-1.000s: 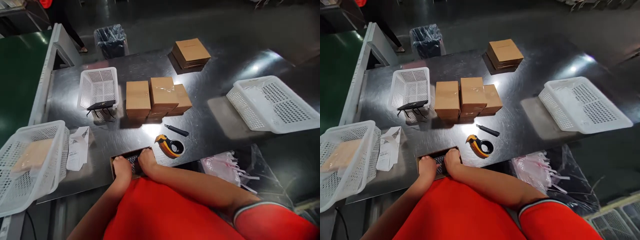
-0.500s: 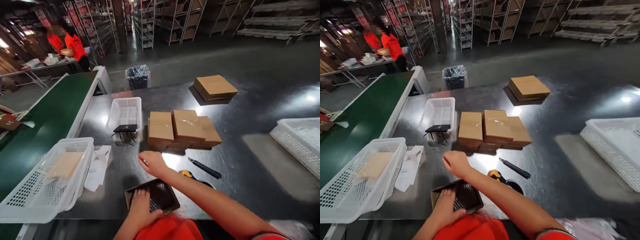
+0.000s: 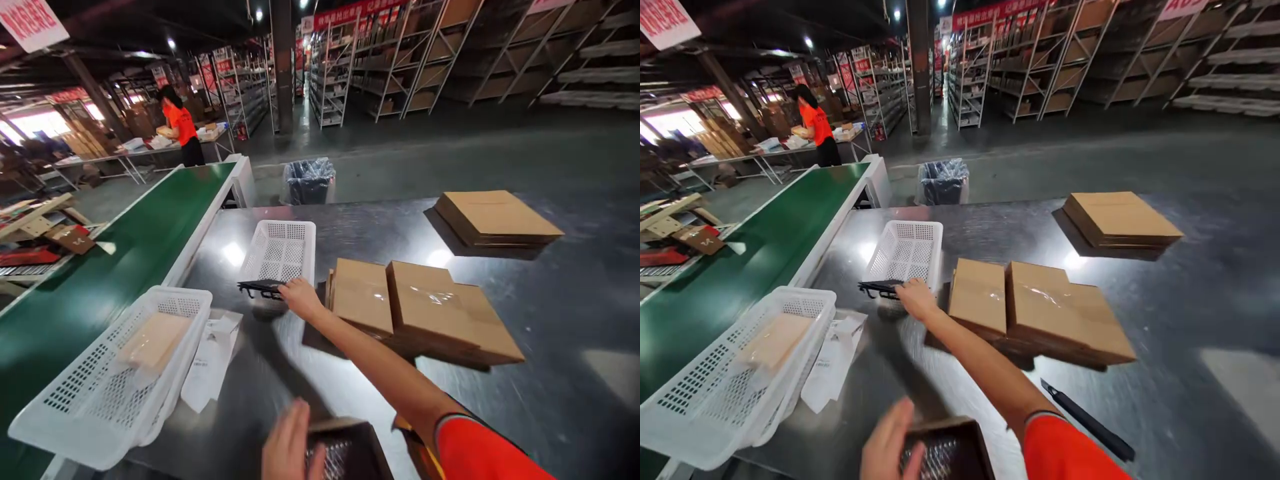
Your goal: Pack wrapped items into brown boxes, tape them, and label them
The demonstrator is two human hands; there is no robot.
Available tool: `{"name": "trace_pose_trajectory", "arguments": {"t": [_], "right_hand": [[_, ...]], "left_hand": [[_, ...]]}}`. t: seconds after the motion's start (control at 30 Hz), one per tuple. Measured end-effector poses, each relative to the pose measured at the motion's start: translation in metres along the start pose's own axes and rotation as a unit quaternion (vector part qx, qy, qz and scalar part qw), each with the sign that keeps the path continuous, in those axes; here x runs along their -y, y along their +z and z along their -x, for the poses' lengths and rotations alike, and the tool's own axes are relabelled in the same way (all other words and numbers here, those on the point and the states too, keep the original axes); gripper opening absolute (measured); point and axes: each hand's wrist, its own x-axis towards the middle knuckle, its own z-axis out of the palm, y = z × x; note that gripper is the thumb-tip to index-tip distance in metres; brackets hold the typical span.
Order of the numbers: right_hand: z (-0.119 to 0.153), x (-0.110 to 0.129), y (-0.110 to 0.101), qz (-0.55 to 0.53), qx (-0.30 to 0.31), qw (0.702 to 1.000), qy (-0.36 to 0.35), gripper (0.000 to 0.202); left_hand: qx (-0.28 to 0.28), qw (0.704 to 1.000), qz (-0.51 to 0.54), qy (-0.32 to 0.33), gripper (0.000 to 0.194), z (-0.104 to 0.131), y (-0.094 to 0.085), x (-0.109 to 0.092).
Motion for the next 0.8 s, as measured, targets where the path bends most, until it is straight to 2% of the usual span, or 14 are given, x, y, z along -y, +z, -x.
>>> {"name": "trace_pose_trajectory", "arguments": {"t": [0.07,0.1,0.17,0.23,0.27,0.3,0.33,0.4,0.47,0.5,0.57,0.63,0.73,0.8], "right_hand": [[0.034,0.011,-0.031,0.008,-0.095,0.99,-0.102,0.023],[0.054,0.017,-0.048,0.012,-0.142,0.976,-0.162,0.022],[0.095,0.028,-0.081,0.005,-0.21,0.943,-0.259,0.021],[0.132,0.032,-0.106,-0.043,-0.273,0.921,-0.275,0.019],[0.149,0.031,-0.113,-0.079,-0.31,0.916,-0.243,0.019],[0.164,0.028,-0.117,-0.124,-0.349,0.91,-0.184,0.026],[0.178,0.024,-0.116,-0.177,-0.39,0.897,-0.11,0.038],[0.202,0.013,-0.104,-0.313,-0.443,0.839,0.036,0.061],[0.219,0.007,-0.084,-0.488,-0.409,0.765,0.096,0.07],[0.224,0.008,-0.076,-0.573,-0.354,0.734,0.09,0.072],[0.231,0.013,-0.064,-0.682,-0.212,0.698,0.05,0.075],[0.235,0.021,-0.063,-0.704,-0.136,0.696,0.038,0.075],[0.246,0.023,-0.074,-0.656,-0.149,0.739,0.037,0.08],[0.256,0.017,-0.083,-0.582,-0.168,0.796,0.011,0.072]], "left_hand": [[-0.241,0.969,-0.05,-0.002,0.047,-0.017,-0.057,-0.001],[-0.322,0.945,-0.066,-0.008,0.053,-0.028,-0.085,-0.002],[-0.282,0.958,-0.055,-0.009,0.057,-0.048,-0.131,-0.006],[-0.124,0.99,0.062,0.022,0.039,-0.057,-0.157,-0.013],[-0.063,0.988,0.139,0.009,0.03,-0.058,-0.163,-0.015],[-0.042,0.974,0.223,-0.024,0.022,-0.055,-0.164,-0.017],[-0.062,0.945,0.312,-0.075,0.018,-0.051,-0.163,-0.017],[-0.167,0.839,0.481,-0.19,0.027,-0.041,-0.155,-0.014],[-0.221,0.72,0.605,-0.26,0.044,-0.032,-0.146,-0.012],[-0.211,0.683,0.644,-0.274,0.049,-0.029,-0.141,-0.013],[-0.169,0.658,0.681,-0.274,0.05,-0.026,-0.133,-0.019],[-0.144,0.655,0.696,-0.258,0.049,-0.024,-0.125,-0.027],[-0.095,0.647,0.713,-0.253,0.049,-0.022,-0.114,-0.031],[-0.018,0.644,0.715,-0.27,0.045,-0.021,-0.108,-0.025]]}}
